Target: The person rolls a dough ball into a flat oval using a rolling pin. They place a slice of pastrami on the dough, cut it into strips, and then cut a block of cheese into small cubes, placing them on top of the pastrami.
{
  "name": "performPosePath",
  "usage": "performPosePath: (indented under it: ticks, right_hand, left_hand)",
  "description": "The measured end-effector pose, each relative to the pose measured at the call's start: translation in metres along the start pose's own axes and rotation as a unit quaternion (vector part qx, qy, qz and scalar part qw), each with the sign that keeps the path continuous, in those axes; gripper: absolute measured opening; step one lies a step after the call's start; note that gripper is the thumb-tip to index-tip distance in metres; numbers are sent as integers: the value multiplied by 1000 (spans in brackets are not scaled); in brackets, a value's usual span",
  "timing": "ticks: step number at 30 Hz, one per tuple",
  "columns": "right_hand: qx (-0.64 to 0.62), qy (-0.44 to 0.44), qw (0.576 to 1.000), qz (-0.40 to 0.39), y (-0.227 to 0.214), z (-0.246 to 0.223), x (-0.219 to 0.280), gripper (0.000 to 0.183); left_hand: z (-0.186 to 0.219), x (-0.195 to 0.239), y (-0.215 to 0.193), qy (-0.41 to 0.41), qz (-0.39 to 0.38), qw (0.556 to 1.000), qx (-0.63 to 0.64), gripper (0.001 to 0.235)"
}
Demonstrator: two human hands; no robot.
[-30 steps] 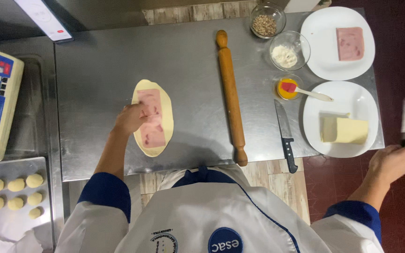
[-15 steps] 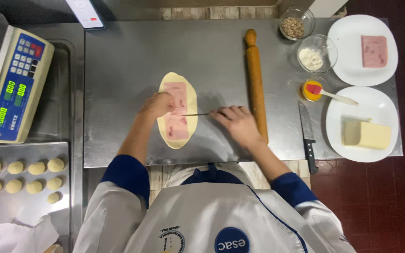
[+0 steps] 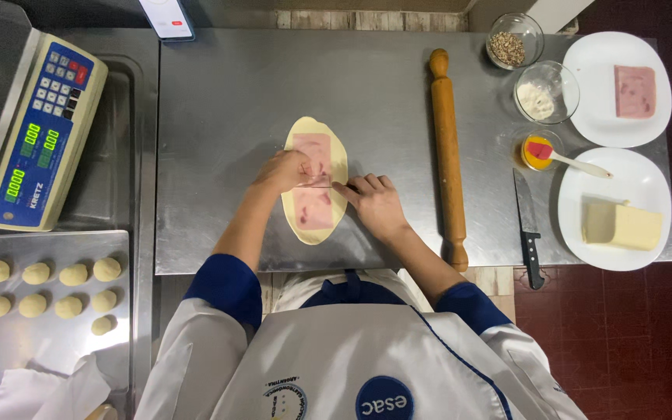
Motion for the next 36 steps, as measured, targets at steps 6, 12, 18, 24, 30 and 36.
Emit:
performPosePath:
  ticks: [6,12,18,24,30,36]
  right_hand:
    - [0,-1,999,-38,-3,-3,-8,28]
    - [13,6,999,-49,-4,-2,-7,28]
    - [49,2,997,-58,-10,6,-5,28]
    - [64,2,997,-30,-14,22,4,26]
    - [66,18,996,-63,-31,34,12,27]
    - [83,17,995,-54,-26,43,23,28]
  left_hand:
    - [1,1,-3,29,2,1000,2,19]
    - [-2,3,-4,27,2,1000,-5,17]
    - [-16,-22,10,29,-4,999,15,19]
    - [-8,-8,2,25,6,1000,-3,18]
    - [-14,-18,7,24,13,1000,-8,17]
    - [-13,-14,7,38,12,999,0,18]
Point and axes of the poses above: each hand's wrist, its own x-axis away from the middle knuckle, its own y-axis out of the palm, z = x × y, the point moved 4 cm from there along -x, towards the middle knuckle, and after that the axes turned 12 degrees about -z, right-handed, at the moved point
